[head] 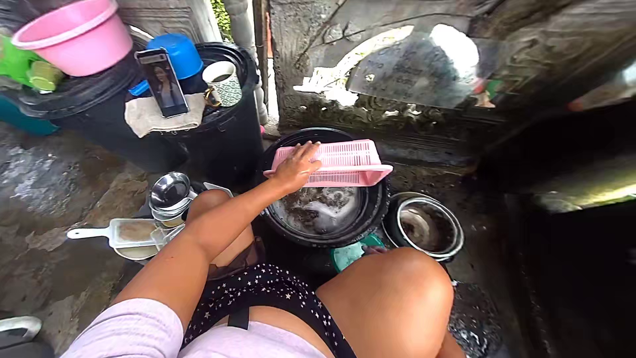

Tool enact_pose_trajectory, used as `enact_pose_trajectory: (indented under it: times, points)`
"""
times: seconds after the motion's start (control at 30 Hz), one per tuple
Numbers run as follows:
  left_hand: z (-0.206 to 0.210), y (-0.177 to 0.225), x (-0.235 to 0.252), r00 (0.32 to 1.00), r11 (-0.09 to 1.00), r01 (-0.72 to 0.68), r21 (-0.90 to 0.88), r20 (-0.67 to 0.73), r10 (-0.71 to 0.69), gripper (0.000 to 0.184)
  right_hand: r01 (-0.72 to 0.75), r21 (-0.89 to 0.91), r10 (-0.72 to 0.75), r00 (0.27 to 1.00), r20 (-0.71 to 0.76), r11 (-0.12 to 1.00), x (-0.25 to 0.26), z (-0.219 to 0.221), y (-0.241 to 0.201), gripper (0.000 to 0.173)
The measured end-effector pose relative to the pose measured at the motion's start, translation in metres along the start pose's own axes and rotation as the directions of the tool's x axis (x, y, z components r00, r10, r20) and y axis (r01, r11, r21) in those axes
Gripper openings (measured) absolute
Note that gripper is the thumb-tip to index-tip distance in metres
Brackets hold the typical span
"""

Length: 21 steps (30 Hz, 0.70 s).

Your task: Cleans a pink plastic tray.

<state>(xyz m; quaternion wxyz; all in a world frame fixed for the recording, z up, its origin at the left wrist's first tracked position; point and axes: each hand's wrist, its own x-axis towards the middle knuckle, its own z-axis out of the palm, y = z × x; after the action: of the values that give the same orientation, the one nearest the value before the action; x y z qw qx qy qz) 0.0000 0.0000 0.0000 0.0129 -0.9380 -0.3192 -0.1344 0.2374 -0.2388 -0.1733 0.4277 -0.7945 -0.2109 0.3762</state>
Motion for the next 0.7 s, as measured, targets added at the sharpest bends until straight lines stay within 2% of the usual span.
enact_pose_trajectory:
  times: [0.03,0.07,0.13,0.17,0.27,0.33,0.4,0.43,0.5,0.57,0.63,0.7]
  points:
    - [-0.002,0.003,0.0,1.0,1.0,0.007,-0.012,0.012,-0.006,0.028,0.089,0.072,-0.095,0.991,0.09,0.993,0.014,-0.026,-0.002,0.011]
    - [-0.003,0.005,0.0,1.0,1.0,0.007,-0.024,0.01,-0.006,0.028,0.109,0.036,-0.115,0.96,0.256,0.993,0.02,-0.055,-0.022,0.004]
    - [-0.003,0.012,-0.002,1.0,0.999,0.006,-0.037,0.003,-0.006,0.029,0.263,-0.176,-0.135,0.84,0.525,0.949,0.038,-0.101,-0.073,0.02]
    - [-0.004,0.016,-0.002,1.0,0.999,-0.001,-0.04,-0.007,0.0,0.029,0.348,-0.235,-0.157,0.801,0.578,0.908,0.044,-0.115,-0.1,0.026]
    - [-0.01,0.026,-0.004,0.998,0.999,-0.048,-0.025,-0.052,0.047,0.027,0.465,-0.362,-0.262,0.834,0.486,0.808,0.037,-0.123,-0.172,0.042]
    - [-0.015,0.031,-0.005,0.99,0.996,-0.081,-0.023,-0.117,0.078,0.026,0.562,-0.479,-0.407,0.824,0.394,0.674,0.029,-0.116,-0.205,0.049]
    - [-0.023,0.03,-0.004,0.972,0.997,-0.071,0.0,-0.225,0.069,0.025,0.621,-0.576,-0.532,0.774,0.344,0.531,0.02,-0.105,-0.226,0.034]
    - [-0.029,0.027,-0.002,0.956,0.999,-0.04,0.008,-0.29,0.04,0.023,0.624,-0.605,-0.57,0.758,0.316,0.494,0.016,-0.1,-0.233,0.027]
    - [-0.046,0.013,-0.002,0.927,0.997,0.079,-0.002,-0.367,-0.074,0.019,0.627,-0.591,-0.617,0.743,0.258,0.508,0.006,-0.093,-0.25,0.024]
    - [-0.064,-0.008,-0.007,0.9,0.96,0.269,-0.074,-0.335,-0.278,0.028,0.633,-0.537,-0.649,0.736,0.194,0.558,-0.002,-0.092,-0.264,0.025]
    - [-0.066,-0.037,-0.016,0.83,0.867,0.435,-0.241,-0.266,-0.49,0.032,0.635,-0.512,-0.672,0.727,0.142,0.578,0.0,-0.095,-0.27,0.026]
    - [-0.045,-0.062,-0.02,0.763,0.771,0.421,-0.479,-0.273,-0.586,0.034,0.642,-0.49,-0.679,0.723,0.131,0.59,0.007,-0.095,-0.272,0.025]
